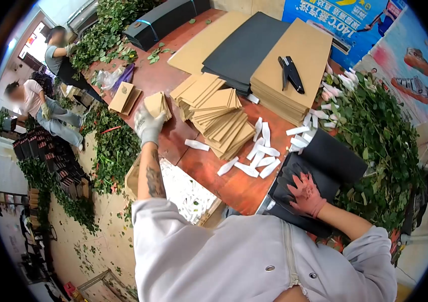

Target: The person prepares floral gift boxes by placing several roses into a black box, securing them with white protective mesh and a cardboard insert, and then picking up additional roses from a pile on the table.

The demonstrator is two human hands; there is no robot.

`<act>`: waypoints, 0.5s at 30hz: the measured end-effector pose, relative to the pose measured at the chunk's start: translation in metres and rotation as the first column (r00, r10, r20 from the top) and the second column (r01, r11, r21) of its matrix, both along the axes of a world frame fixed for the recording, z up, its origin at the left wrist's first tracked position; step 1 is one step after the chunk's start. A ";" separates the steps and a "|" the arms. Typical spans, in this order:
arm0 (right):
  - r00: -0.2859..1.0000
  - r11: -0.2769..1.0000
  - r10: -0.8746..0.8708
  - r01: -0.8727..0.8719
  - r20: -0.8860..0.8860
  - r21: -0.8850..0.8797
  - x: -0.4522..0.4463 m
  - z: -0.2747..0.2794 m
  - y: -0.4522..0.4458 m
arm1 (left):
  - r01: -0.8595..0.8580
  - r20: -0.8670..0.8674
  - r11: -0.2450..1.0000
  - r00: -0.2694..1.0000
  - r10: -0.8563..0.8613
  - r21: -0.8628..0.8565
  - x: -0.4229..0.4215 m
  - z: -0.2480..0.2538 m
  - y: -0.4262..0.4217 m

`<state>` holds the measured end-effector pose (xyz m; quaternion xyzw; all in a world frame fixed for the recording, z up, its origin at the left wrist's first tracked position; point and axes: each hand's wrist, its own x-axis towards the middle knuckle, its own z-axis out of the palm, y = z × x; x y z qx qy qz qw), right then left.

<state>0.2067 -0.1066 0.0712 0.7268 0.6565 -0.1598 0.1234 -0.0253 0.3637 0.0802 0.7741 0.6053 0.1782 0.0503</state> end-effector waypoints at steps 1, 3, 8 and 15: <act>1.000 1.000 -0.019 0.019 -0.017 -0.017 -0.001 0.002 0.001 | -0.062 -0.066 0.998 0.996 0.061 -0.025 -0.004 -0.017 0.015; 1.000 1.000 -0.013 0.013 -0.006 -0.025 0.001 0.003 0.003 | -0.126 -0.211 0.975 0.974 0.086 -0.185 -0.003 -0.022 0.026; 0.997 0.994 -0.054 0.047 -0.064 -0.102 0.000 0.007 0.004 | -0.042 -0.112 0.937 0.994 0.003 -0.348 -0.004 -0.013 0.034; 0.998 0.997 -0.036 0.033 -0.046 -0.076 -0.002 0.006 0.005 | 0.298 0.369 0.890 0.915 -0.162 -0.346 -0.035 0.036 -0.024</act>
